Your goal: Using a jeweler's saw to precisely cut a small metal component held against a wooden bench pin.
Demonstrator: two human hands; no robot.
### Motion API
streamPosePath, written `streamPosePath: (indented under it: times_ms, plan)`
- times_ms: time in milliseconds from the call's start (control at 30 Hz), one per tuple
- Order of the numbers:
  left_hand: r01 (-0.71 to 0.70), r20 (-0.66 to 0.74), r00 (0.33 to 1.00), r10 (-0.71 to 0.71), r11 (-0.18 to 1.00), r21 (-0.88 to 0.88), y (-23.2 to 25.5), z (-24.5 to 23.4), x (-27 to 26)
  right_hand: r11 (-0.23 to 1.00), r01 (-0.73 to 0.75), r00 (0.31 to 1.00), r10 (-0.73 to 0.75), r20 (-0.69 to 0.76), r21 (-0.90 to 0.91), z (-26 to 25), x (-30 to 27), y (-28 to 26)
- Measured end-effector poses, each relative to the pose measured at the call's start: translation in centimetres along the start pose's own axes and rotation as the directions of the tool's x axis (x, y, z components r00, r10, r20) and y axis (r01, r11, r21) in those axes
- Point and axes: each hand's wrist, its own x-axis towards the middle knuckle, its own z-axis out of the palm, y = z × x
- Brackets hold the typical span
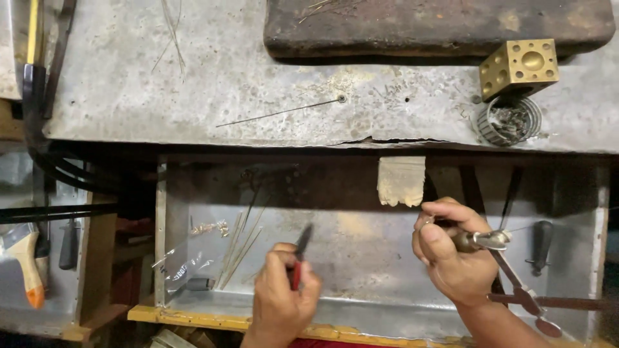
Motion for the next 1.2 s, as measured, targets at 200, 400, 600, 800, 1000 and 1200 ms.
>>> streamPosePath:
  times_ms: [200, 400, 600, 800, 1000, 1200]
  plan:
    - [-0.225, 0.023, 0.97, 0.242, 0.93, -0.29, 7.9, 0.7, 4.9, 0.998, 0.053, 0.997, -0.055, 0.057, 0.034, 1.3, -0.2, -1.5]
    - [-0.239, 0.002, 0.967, 0.255, 0.911, -0.337, 9.0, 1.3, 5.8, 0.998, -0.017, 0.999, 0.013, 0.049, 0.067, 0.8, -0.8, -1.0]
    - [-0.227, 0.042, 0.965, 0.257, 0.907, -0.354, 8.7, 0.9, 6.1, 1.0, 0.007, 0.997, -0.006, 0.071, -0.016, 0.6, -0.5, -1.1]
    - [-0.2, 0.104, 0.963, 0.247, 0.92, -0.338, 8.5, 0.4, 6.3, 0.991, 0.056, 0.995, -0.045, 0.09, -0.12, 0.7, -0.2, -1.2]
    - [-0.133, 0.276, 0.936, 0.218, 0.946, -0.296, 9.0, -1.1, 7.0, 0.992, 0.019, 0.998, -0.012, 0.059, -0.128, 0.4, -0.2, -0.9]
    - [0.076, 0.348, 0.934, 0.083, 0.905, -0.42, 10.5, -1.4, 7.8, 0.97, 0.021, 1.0, -0.019, 0.007, -0.241, 0.5, -0.2, -0.3]
